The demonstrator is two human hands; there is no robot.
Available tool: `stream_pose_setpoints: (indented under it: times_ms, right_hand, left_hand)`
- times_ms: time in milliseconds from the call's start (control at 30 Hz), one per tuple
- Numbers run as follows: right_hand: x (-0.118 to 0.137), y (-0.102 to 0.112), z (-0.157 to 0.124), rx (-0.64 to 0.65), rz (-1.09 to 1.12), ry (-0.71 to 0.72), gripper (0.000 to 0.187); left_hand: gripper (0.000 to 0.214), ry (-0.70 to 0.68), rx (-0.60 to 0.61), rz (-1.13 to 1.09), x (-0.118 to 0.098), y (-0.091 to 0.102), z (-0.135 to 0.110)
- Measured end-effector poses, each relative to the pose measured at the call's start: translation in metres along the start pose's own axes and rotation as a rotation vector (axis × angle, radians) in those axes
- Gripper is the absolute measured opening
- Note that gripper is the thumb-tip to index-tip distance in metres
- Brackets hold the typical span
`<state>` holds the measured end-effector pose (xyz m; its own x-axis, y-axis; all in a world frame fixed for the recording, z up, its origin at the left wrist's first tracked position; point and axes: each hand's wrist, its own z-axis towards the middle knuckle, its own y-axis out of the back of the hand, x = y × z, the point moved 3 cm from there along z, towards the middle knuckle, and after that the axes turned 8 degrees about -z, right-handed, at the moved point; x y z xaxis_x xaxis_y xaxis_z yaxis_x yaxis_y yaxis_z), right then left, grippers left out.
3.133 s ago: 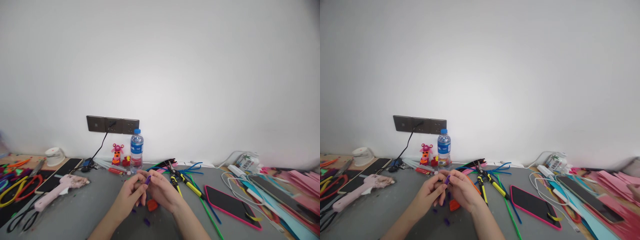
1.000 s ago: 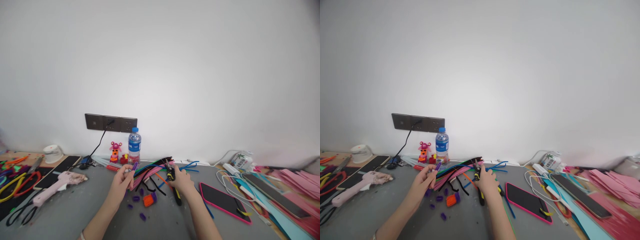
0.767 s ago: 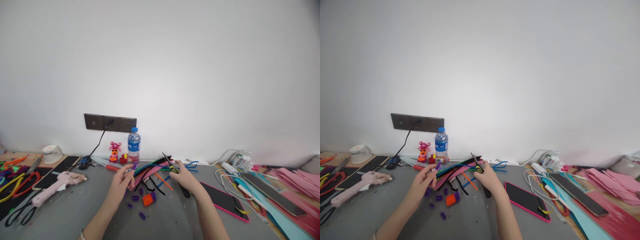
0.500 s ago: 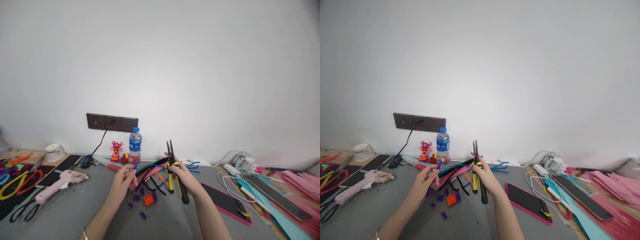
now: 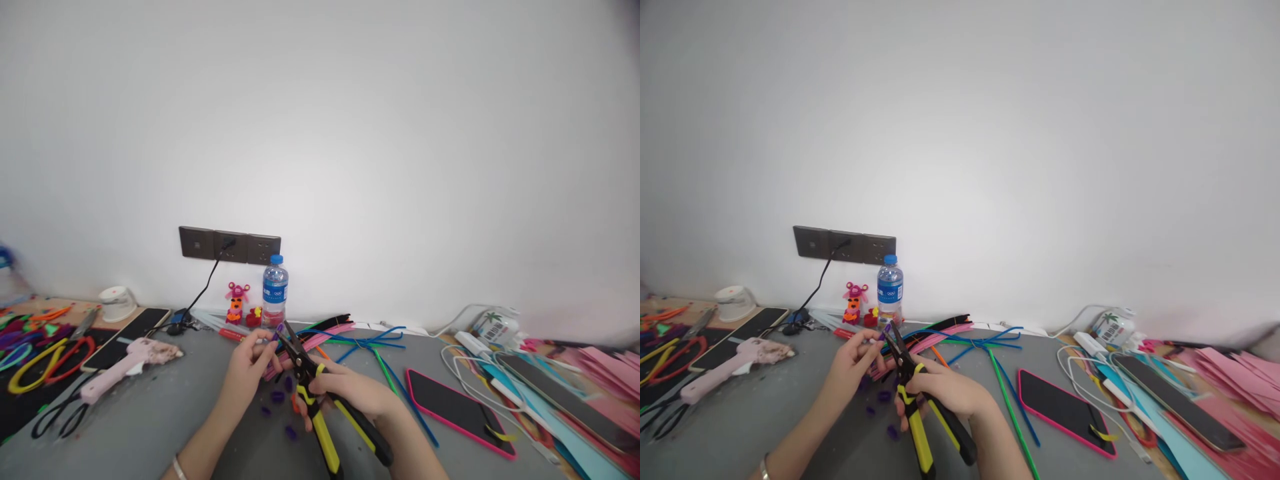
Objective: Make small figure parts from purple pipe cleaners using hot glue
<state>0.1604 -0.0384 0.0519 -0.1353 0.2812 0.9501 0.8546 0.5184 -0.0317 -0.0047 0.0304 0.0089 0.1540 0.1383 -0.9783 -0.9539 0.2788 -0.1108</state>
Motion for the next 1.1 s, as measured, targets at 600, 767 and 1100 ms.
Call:
stream_pose_setpoints:
  times_ms: [600, 767, 1100]
  right_hand:
    - [-0.005, 0.0, 0.007, 0.072, 0.193, -0.003, 0.045]
    - [-0.007, -0.002, 0.013, 0.047, 0.233, 0.038, 0.04]
    - [-0.014, -0.01, 0.027, -0.069, 0.273, 0.039, 0.039]
  left_hand:
    - [0.018, -0.102, 0.056, 0.162, -0.005, 0.002, -0.003]
    - [0.011, -0.189, 0.087, 0.383, -0.01, -0.001, -0.007]
    - [0.01, -0.255, -0.019, 0.424, -0.013, 0.004, -0.007]
